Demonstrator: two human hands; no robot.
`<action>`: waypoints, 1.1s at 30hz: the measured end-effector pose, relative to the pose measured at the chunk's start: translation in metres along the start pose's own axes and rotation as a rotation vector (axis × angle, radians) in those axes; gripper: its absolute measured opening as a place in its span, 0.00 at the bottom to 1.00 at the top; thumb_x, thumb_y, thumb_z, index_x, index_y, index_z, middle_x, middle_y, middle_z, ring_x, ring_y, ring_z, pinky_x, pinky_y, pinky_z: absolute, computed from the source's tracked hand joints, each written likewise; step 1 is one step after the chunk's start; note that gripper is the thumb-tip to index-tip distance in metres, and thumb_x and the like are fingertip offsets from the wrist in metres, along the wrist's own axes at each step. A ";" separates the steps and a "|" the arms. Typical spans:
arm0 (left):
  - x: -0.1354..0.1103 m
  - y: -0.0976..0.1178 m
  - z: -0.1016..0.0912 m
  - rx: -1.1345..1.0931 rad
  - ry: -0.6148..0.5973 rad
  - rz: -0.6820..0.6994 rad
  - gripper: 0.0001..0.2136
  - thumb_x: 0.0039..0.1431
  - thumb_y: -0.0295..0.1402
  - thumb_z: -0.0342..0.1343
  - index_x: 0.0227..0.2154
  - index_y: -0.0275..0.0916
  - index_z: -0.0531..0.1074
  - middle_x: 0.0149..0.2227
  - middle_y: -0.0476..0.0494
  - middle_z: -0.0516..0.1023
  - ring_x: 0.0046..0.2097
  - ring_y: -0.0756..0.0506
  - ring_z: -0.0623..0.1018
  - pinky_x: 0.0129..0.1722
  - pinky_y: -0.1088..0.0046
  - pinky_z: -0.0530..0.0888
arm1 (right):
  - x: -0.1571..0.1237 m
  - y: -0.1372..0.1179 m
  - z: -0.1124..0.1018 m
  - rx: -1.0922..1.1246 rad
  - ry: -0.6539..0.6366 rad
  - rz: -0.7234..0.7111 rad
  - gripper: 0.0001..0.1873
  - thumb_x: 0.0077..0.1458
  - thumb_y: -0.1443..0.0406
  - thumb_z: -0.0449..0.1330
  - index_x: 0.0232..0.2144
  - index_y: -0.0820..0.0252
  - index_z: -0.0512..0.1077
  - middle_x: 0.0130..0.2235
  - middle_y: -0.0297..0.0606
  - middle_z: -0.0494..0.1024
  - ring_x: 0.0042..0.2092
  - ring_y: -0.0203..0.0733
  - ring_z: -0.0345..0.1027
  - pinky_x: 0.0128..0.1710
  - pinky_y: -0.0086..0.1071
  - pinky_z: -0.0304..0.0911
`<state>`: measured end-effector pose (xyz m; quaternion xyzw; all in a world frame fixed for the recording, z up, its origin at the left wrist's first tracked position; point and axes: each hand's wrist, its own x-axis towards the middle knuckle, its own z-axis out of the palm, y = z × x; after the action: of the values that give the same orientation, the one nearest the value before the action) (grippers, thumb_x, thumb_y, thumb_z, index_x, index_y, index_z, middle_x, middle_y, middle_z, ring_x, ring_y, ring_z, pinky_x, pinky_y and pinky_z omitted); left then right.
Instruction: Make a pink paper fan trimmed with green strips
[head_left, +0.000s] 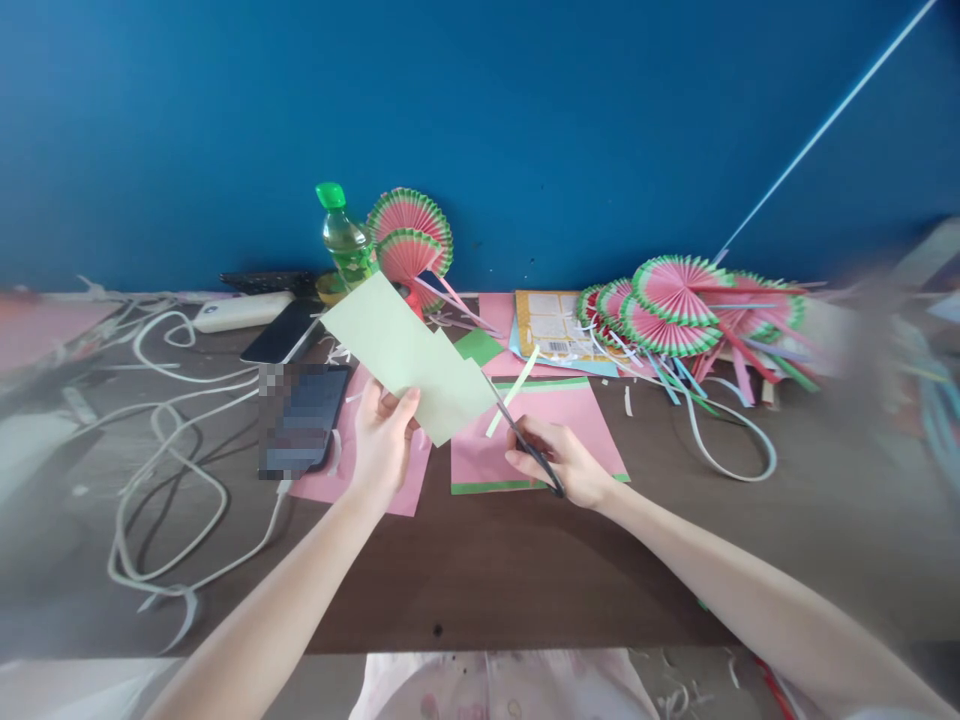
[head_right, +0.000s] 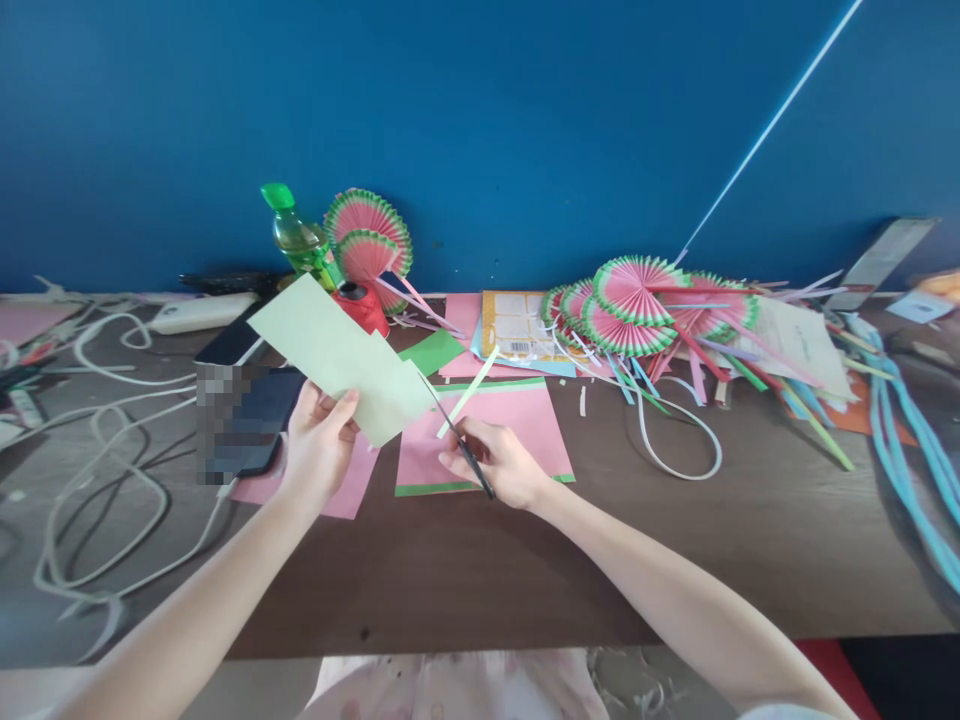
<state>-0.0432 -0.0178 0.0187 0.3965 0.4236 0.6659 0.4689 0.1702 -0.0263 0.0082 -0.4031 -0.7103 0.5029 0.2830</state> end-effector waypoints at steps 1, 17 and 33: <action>-0.001 0.000 0.000 0.004 -0.012 -0.005 0.18 0.50 0.33 0.60 0.45 0.43 0.66 0.38 0.46 0.77 0.35 0.48 0.78 0.30 0.75 0.75 | 0.000 0.000 0.000 -0.004 0.003 -0.006 0.14 0.52 0.55 0.56 0.29 0.59 0.62 0.24 0.27 0.60 0.25 0.30 0.54 0.25 0.27 0.53; -0.002 -0.004 0.002 0.034 -0.034 -0.027 0.12 0.49 0.34 0.60 0.38 0.41 0.67 0.37 0.46 0.77 0.28 0.50 0.75 0.21 0.78 0.70 | 0.000 -0.001 0.001 0.029 0.000 0.009 0.15 0.52 0.53 0.57 0.29 0.59 0.62 0.24 0.27 0.60 0.24 0.30 0.54 0.25 0.27 0.53; -0.002 -0.006 -0.001 0.050 -0.030 -0.042 0.11 0.48 0.36 0.61 0.34 0.40 0.66 0.31 0.49 0.75 0.21 0.56 0.69 0.14 0.82 0.60 | 0.000 0.001 0.002 0.069 0.008 0.067 0.16 0.49 0.53 0.60 0.28 0.58 0.61 0.22 0.26 0.57 0.22 0.29 0.53 0.19 0.25 0.57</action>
<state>-0.0420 -0.0186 0.0124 0.4093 0.4413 0.6391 0.4789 0.1692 -0.0268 0.0064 -0.4186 -0.6777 0.5345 0.2826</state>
